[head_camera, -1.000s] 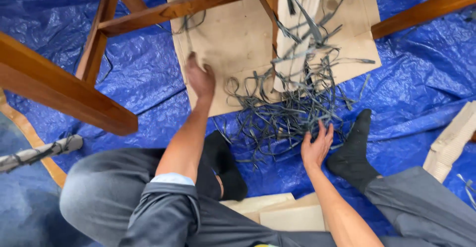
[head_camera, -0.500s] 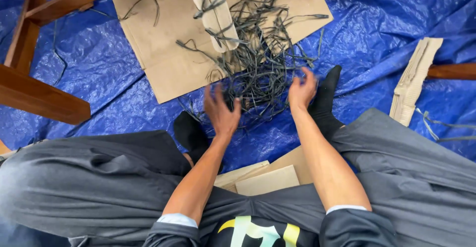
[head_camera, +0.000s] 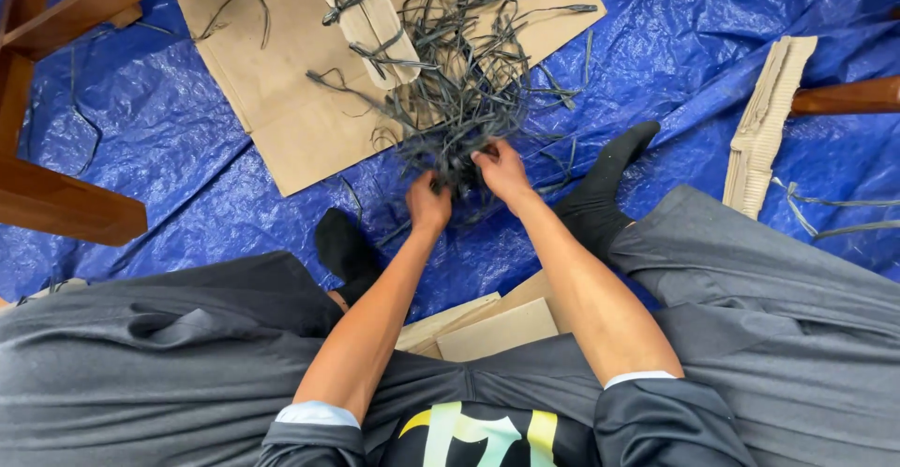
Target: Bundling and organizing synthetic weaving strips from the floor.
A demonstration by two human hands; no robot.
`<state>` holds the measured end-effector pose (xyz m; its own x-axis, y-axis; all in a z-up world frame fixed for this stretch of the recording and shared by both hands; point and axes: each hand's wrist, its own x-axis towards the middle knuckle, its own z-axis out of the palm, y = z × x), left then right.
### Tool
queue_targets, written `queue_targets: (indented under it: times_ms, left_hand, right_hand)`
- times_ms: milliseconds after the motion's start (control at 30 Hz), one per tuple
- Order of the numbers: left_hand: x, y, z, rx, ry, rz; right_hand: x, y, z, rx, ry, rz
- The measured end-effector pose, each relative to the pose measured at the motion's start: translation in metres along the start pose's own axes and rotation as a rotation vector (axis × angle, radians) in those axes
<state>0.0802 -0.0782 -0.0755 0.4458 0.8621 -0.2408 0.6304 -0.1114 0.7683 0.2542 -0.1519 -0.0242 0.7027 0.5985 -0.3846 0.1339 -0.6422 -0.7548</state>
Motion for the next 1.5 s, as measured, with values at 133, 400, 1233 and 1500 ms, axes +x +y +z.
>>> queue_targets:
  times_ms: [133, 400, 1233, 1500]
  left_hand:
    - [0.037, 0.092, -0.022, -0.391, -0.069, -0.030]
    - [0.076, 0.167, -0.057, -0.378, -0.240, 0.340]
    - [-0.031, 0.003, -0.097, 0.547, -0.189, 0.134]
    - [-0.018, 0.132, -0.111, 0.041, -0.028, 0.272]
  right_hand:
    - [0.025, -0.022, -0.015, 0.371, -0.023, -0.240]
    - [0.004, 0.006, -0.078, -0.122, 0.719, -0.236]
    - [0.002, -0.092, -0.101, 0.740, 0.037, 0.061]
    - [-0.024, -0.179, -0.185, 0.435, -0.075, -0.212]
